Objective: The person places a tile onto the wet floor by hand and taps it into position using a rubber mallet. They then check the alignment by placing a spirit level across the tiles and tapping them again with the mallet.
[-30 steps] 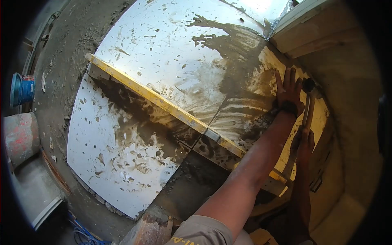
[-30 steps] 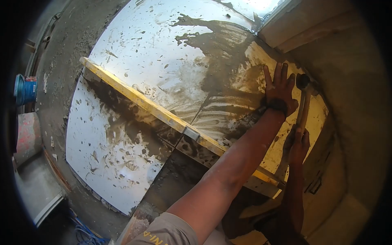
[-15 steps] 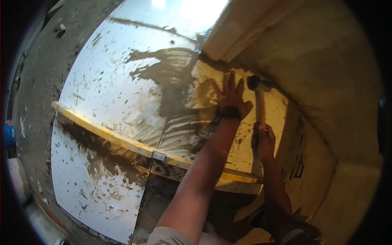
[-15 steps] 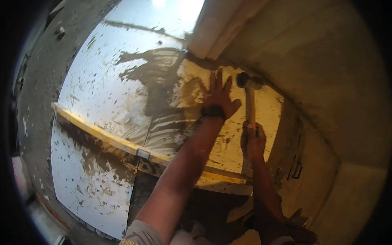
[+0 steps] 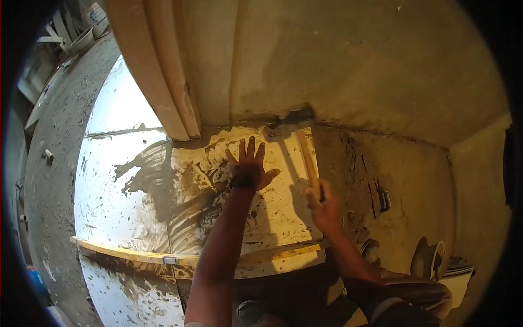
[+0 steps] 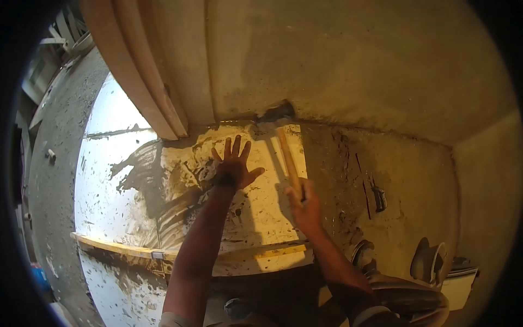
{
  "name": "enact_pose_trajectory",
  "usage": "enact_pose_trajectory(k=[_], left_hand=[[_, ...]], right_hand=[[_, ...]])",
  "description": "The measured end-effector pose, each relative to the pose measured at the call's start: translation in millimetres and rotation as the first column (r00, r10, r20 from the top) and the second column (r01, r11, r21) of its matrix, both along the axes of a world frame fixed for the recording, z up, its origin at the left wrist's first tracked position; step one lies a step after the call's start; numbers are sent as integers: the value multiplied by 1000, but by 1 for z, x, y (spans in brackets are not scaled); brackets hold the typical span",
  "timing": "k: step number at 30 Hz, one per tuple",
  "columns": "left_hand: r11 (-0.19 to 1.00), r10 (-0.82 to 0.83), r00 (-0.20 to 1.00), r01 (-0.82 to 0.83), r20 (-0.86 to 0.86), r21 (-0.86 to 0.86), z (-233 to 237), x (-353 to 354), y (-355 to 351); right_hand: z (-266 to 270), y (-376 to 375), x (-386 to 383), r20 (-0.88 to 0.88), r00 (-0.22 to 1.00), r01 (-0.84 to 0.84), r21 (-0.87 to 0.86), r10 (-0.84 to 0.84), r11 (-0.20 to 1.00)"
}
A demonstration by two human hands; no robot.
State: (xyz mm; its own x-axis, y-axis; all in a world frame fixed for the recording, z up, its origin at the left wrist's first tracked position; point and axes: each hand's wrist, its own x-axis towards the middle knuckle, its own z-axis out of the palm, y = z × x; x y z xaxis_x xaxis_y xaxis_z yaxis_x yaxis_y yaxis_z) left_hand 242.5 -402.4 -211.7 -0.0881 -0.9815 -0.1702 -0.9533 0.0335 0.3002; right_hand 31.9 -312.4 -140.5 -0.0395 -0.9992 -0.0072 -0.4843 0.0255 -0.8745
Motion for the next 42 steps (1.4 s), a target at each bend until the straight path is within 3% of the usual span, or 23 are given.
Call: enact_pose_trajectory(k=[4, 6, 7, 11, 12, 13, 14, 15, 16, 17, 19, 20, 22, 26, 28, 30, 32, 33, 37, 39, 40, 42], left_hand=[[990, 76, 997, -78, 20, 119, 15, -15, -5], [978, 133, 991, -135, 22, 156, 18, -19, -5], [978, 133, 991, -135, 25, 156, 20, -19, -5], [977, 131, 991, -135, 36, 167, 21, -17, -4], [979, 132, 991, -135, 29, 152, 21, -17, -4], [978, 137, 990, -138, 18, 154, 20, -17, -4], [978, 142, 990, -143, 21, 153, 21, -18, -4], [977, 144, 989, -145, 17, 155, 21, -18, -5], [977, 146, 989, -146, 13, 159, 20, -18, -5], [976, 152, 988, -153, 17, 157, 18, -17, -7], [982, 137, 991, -136, 3, 135, 13, -17, -5], [981, 135, 991, -134, 2, 140, 10, -18, -4], [982, 139, 990, -138, 5, 129, 11, -18, -5], [984, 131, 991, -134, 34, 113, 4, -18, -4], [986, 143, 990, -144, 10, 81, -2, -16, -2], [990, 136, 990, -136, -18, 36, -3, -18, -3], [989, 135, 991, -134, -10, 67, -1, -17, -3], [988, 140, 990, -141, 12, 58, 0, -18, -3], [987, 154, 988, -154, 8, 42, -1, -20, -1], [987, 141, 990, -142, 13, 69, 3, -20, -2], [986, 136, 990, -138, 26, 96, 6, -19, -2], [981, 150, 987, -156, 58, 116, 8, -17, -1]], right_hand=[[6, -8, -33, -23, 1000, 18, -30, -18, 999], [25, -18, -32, 183, 975, 140, -49, -129, 989], [27, -22, -30, 154, 980, 142, -114, -123, 983], [-21, -42, -29, 224, 967, 170, -211, -122, 963], [-58, -54, -34, -137, 982, 62, -422, -131, 905], [-77, -61, -36, -468, 859, -115, -567, -205, 815], [-69, -60, -30, -465, 862, -117, -569, -202, 814], [-53, -57, -17, -458, 885, -49, -276, -87, 960], [-41, -54, -9, -413, 910, 4, 54, 19, 999], [-37, -55, -5, -409, 912, -3, 53, 25, 999], [-36, -53, -1, -132, 989, 51, -67, -60, 996], [-42, -52, -4, -134, 989, 53, -61, -61, 997], [-51, -54, -8, -409, 912, -24, 58, 46, 998], [-50, -53, -6, -342, 940, -6, -12, 1, 1000], [-61, -41, -14, -178, 983, 16, -108, -35, 994], [-55, -41, -19, -268, 963, -35, -74, 14, 997], [-30, -40, -14, -325, 945, 18, 160, 35, 987], [-37, -38, -16, -287, 958, -41, -154, -5, 987], [-47, -32, -28, -146, 989, -12, -171, -14, 985], [-43, -40, -28, -514, 852, -37, 130, 99, 991], [-40, -39, -27, -512, 854, -34, 127, 95, 991], [-36, -40, -19, -148, 989, -38, -248, 1, 968]])
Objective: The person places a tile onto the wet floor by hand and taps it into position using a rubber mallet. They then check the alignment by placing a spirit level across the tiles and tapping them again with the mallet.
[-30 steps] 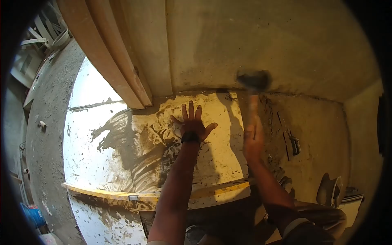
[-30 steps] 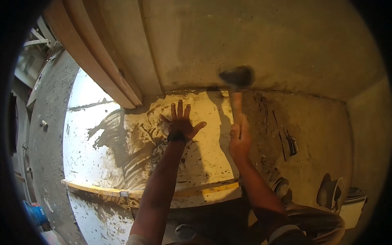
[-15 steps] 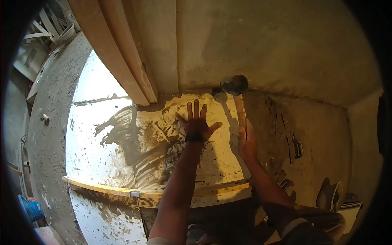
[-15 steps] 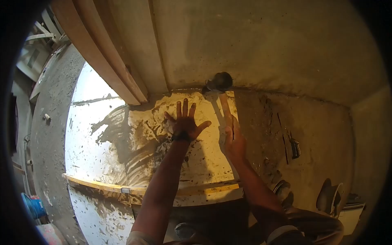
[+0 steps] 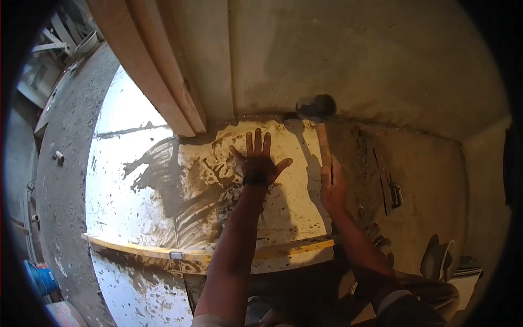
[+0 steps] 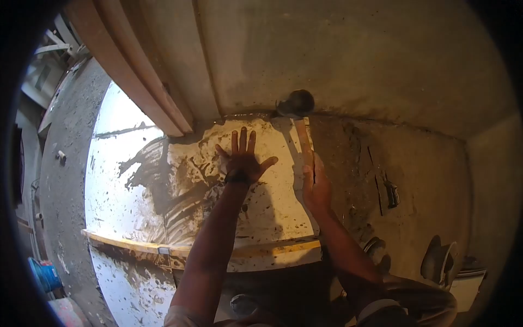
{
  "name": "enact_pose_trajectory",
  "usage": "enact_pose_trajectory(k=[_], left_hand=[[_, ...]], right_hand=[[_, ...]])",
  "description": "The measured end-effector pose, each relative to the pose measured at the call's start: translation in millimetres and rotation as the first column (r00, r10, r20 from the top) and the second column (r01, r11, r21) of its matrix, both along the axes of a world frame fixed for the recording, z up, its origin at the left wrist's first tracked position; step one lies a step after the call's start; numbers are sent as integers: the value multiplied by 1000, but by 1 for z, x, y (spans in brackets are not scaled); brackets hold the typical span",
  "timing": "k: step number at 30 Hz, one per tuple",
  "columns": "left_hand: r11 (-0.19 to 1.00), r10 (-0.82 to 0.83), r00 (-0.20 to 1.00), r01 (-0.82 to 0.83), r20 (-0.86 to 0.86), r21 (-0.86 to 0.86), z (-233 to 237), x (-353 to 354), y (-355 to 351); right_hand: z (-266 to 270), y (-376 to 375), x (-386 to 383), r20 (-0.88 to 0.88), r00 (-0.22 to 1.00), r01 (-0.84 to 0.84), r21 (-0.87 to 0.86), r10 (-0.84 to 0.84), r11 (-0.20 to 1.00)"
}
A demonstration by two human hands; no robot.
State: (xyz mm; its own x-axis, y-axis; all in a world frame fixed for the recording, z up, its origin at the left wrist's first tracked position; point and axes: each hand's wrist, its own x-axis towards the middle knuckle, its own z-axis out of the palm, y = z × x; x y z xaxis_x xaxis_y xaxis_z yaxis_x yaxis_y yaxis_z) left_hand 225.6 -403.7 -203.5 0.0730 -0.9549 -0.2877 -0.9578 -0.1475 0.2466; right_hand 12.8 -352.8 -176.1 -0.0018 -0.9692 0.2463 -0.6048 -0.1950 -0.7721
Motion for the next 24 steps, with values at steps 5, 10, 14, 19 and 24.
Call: enact_pose_trajectory(k=[5, 10, 14, 19, 24], left_hand=[[1000, -17, 999, 16, 32, 5, 3, -5, -2], [1000, -2, 999, 1, 50, 22, 6, -4, -1], [999, -4, 1000, 3, 28, 44, 7, -2, -2], [1000, 18, 998, -19, 56, 20, 1, -6, -3], [1000, 9, 998, -10, 55, 13, 0, -5, -1]], right_hand=[[-7, 4, -7, -211, 977, 28, 207, 16, 978], [-7, 16, -1, -175, 984, 1, 81, 14, 997], [-18, 12, -17, -213, 977, 28, 60, -14, 998], [-12, 20, -36, -171, 985, 9, 195, 25, 981], [10, 27, -48, -22, 999, 30, 153, -27, 988]])
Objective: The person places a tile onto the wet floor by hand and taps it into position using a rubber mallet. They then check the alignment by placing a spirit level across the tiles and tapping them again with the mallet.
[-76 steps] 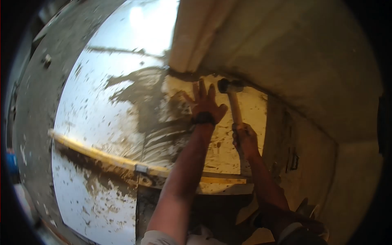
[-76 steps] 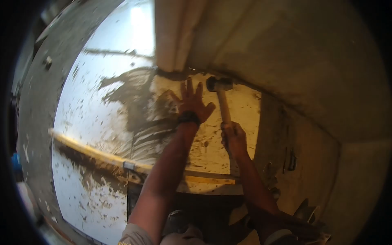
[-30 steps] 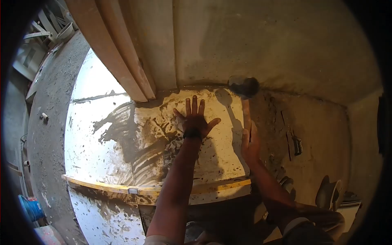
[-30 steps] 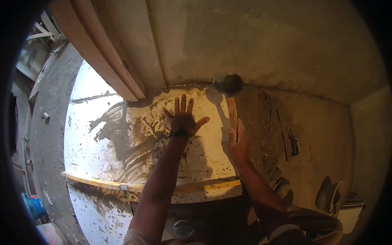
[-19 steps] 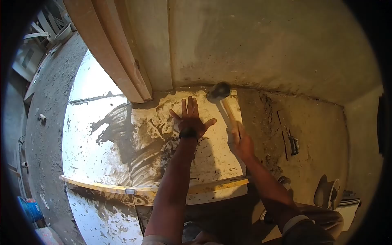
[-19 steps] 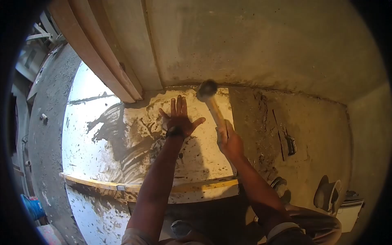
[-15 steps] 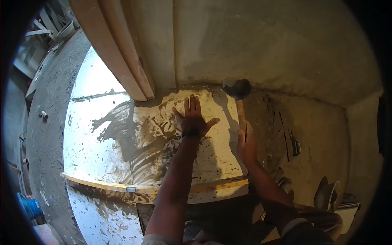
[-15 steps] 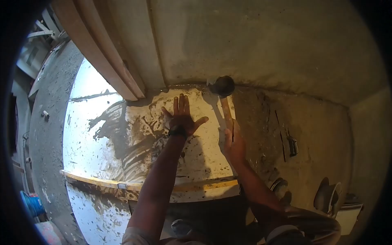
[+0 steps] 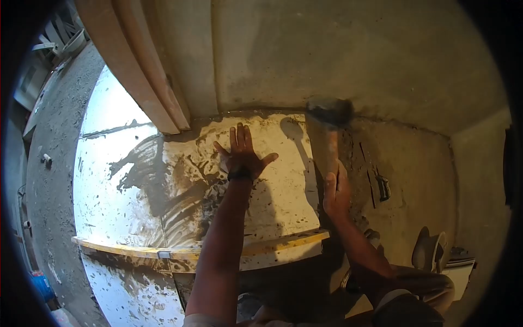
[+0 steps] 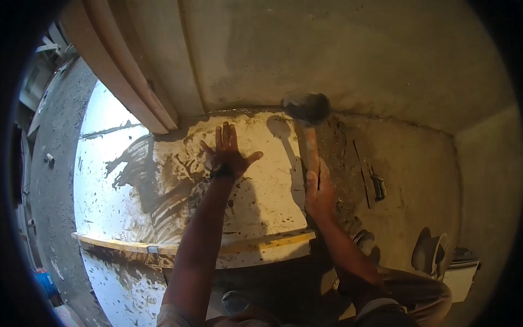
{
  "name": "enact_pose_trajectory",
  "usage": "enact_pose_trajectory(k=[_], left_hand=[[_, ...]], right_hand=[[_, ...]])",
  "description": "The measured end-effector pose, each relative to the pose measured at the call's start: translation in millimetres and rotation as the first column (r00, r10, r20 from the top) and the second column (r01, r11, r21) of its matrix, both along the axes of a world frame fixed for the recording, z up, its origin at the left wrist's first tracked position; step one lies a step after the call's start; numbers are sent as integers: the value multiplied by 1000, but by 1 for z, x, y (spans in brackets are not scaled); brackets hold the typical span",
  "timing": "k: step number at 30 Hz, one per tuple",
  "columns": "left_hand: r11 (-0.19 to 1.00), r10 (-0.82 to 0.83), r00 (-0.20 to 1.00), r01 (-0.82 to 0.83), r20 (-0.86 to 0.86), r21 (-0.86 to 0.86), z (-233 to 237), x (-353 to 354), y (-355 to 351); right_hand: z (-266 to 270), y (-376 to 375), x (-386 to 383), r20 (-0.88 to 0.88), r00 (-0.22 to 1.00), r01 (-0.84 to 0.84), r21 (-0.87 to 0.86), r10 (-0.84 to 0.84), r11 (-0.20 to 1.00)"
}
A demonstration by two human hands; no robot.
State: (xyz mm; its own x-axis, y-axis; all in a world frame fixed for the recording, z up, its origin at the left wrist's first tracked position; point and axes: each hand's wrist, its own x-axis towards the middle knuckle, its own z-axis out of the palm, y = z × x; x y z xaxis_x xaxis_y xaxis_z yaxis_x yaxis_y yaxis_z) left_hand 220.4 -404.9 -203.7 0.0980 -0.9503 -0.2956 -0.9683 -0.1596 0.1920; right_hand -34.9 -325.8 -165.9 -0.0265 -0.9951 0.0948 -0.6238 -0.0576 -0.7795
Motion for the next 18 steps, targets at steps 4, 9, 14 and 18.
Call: enact_pose_trajectory(k=[4, 9, 14, 18], left_hand=[[999, -8, 999, 6, -34, -39, 1, -1, 4], [987, 28, 998, -36, -49, -159, -13, 2, 4], [986, 5, 1000, -6, -7, -166, -22, -1, 1], [990, 7, 1000, -11, -26, -144, -16, 4, 1]], right_hand=[[-15, 9, -13, -234, 972, -27, -127, -3, 992], [-7, 7, -10, -168, 986, -14, -99, -3, 995], [-8, 17, -24, -463, 849, -70, 378, 254, 923], [20, 33, -11, -165, 984, -67, 46, 74, 997]])
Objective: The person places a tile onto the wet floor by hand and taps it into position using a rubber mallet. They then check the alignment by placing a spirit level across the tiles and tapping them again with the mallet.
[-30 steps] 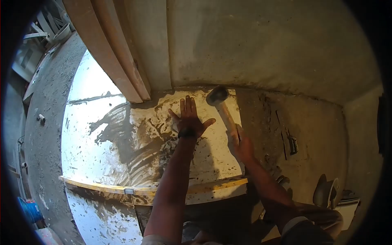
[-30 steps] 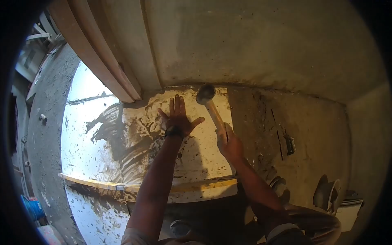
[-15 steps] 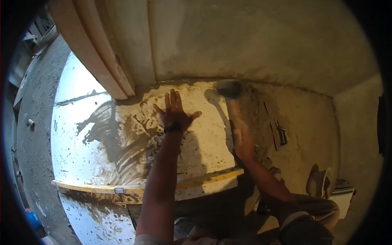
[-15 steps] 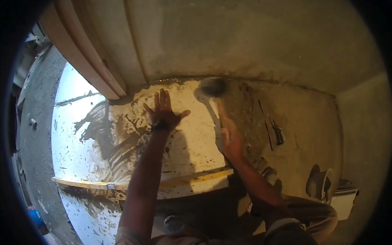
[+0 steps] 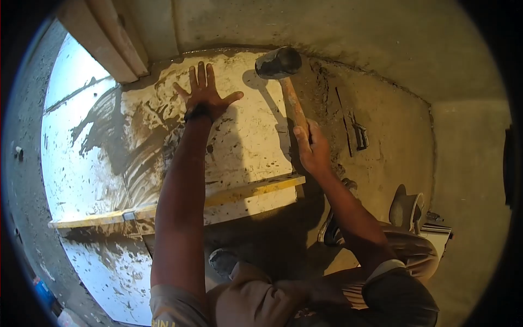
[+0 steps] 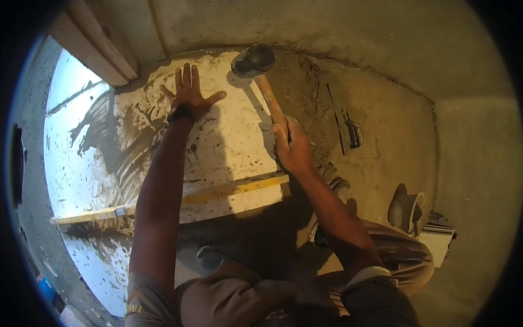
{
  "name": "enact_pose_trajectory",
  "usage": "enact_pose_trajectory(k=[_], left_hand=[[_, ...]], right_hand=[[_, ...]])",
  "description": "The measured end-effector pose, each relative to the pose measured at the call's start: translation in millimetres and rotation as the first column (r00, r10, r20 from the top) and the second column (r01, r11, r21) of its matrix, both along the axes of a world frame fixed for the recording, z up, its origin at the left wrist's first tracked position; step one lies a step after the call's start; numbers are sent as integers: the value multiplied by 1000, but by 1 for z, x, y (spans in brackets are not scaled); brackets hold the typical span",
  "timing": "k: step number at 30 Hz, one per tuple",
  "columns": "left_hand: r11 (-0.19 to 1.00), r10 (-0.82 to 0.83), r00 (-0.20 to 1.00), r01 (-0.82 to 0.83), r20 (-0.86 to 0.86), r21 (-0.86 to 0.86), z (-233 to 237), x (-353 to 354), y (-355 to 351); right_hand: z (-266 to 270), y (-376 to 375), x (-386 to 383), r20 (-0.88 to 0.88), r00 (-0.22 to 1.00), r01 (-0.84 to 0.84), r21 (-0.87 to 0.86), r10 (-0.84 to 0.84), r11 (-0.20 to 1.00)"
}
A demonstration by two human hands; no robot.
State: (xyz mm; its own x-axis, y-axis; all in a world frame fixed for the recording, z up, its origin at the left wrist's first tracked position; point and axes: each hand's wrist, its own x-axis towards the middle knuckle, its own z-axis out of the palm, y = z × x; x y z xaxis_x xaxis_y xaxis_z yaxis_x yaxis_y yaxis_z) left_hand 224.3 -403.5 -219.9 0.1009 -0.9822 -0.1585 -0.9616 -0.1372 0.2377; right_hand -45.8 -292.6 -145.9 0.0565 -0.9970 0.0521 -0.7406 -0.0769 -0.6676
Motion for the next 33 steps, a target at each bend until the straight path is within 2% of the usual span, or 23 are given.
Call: enact_pose_trajectory(k=[4, 7, 10, 12, 14, 16, 18, 20, 21, 23, 26, 30, 33], left_hand=[[996, -48, 999, 48, 6, 78, 9, 8, 0], [975, -202, 979, 200, 7, 96, 12, 26, 15], [966, -184, 983, 183, -14, 185, 32, 26, 46], [973, -150, 989, 148, 0, 174, 29, 22, 67], [964, -200, 980, 194, 15, 181, 30, 14, 95], [951, -254, 943, 284, -215, 123, 57, 11, 130], [844, -333, 861, 454, -385, 285, 70, 3, 156], [820, -446, 821, 534, -356, 205, 83, -2, 191], [810, -461, 813, 549, -355, 206, 75, -6, 205], [877, -463, 849, 481, -257, 11, 56, -9, 225], [906, -414, 858, 421, -304, -46, 45, -13, 232], [880, -437, 825, 474, -358, 18, 51, -5, 229], [865, -415, 771, 499, -483, 54, 62, 4, 209]], right_hand=[[20, 39, -6, 75, 996, 37, 28, -39, 999], [29, 63, -22, 54, 999, 3, -24, -2, 1000], [37, 69, -32, 59, 998, -16, -54, 19, 998], [40, 65, -37, 6, 999, -41, -67, 42, 997], [48, 58, -35, 15, 999, -34, 14, 33, 999], [49, 47, -29, -1, 999, -39, -3, 39, 999], [47, 37, -26, -22, 1000, -19, -20, 19, 1000], [42, 27, -27, 0, 996, -88, 15, 88, 996], [42, 24, -26, 1, 998, -69, 15, 69, 998], [46, 15, -23, -48, 994, -91, 165, 100, 982], [31, -1, -42, -31, 987, -148, 203, 158, 968], [29, -25, -62, -13, 978, -196, 279, 207, 940], [19, -37, -80, -12, 956, -284, 220, 294, 933]])
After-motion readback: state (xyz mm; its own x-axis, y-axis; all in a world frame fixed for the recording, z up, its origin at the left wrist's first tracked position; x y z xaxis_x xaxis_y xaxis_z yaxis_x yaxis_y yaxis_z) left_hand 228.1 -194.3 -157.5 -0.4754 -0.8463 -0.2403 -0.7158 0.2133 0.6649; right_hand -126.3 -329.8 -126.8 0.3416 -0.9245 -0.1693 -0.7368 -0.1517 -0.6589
